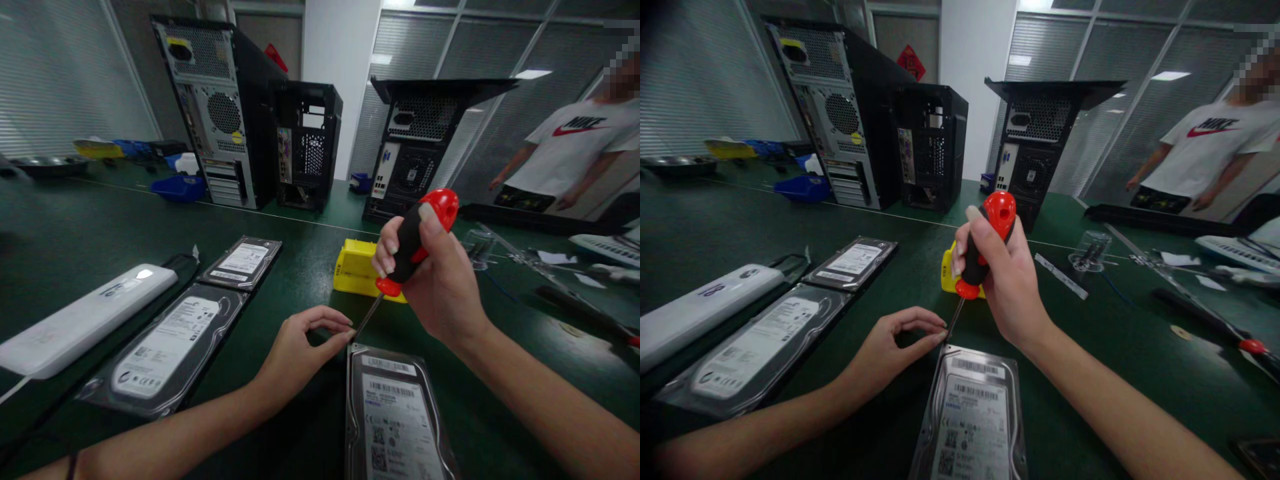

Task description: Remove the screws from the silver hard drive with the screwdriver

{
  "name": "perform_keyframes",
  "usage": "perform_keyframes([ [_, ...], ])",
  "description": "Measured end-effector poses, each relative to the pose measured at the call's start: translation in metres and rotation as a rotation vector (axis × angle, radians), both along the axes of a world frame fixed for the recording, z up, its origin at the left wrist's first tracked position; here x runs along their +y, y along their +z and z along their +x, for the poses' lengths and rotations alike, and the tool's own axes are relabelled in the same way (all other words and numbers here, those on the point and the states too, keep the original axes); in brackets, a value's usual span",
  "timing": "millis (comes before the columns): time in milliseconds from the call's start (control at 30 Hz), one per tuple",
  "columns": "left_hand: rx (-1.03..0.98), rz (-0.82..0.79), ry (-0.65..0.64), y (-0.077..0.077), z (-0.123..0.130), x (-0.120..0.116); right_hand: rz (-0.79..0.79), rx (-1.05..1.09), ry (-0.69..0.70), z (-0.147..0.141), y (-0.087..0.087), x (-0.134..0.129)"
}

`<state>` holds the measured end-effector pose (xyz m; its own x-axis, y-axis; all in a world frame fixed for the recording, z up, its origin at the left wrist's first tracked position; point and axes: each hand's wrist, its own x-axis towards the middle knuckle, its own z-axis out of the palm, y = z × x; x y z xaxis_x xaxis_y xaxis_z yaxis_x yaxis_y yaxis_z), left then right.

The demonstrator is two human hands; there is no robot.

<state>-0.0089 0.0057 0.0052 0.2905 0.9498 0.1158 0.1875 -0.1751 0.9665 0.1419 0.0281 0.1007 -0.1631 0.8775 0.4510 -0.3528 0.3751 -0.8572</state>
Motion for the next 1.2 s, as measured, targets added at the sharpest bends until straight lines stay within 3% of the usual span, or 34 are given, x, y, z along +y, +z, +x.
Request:
perform_keyframes([
  [100,0.013,-0.022,-0.131,0.0036,-0.0001,-0.0003,-0.030,0.019,-0.013,0.0039,0.0002,0.0024],
  [200,0.048,-0.033,-0.158,0.0046,0.0004,-0.0024,-0.055,0.066,0.039,0.0060,0.0002,0.0041],
  [333,0.135,-0.006,-0.126,0.0047,0.0014,-0.0061,-0.037,0.121,0.080,0.0045,-0.0011,0.0052],
  [533,0.177,0.025,-0.092,0.0039,0.0024,-0.0060,0.018,0.053,0.005,0.0039,-0.0011,0.0051],
  [767,0.149,0.053,-0.068,-0.0013,0.0014,-0.0049,-0.070,0.098,0.126,0.0048,0.0011,0.0030],
  [1033,0.162,0.073,-0.053,-0.0003,0.0010,-0.0051,-0.032,0.063,0.032,0.0028,-0.0010,0.0019],
  [1200,0.172,0.088,-0.027,-0.0008,0.0016,-0.0054,-0.042,0.081,0.167,0.0041,-0.0020,0.0016],
])
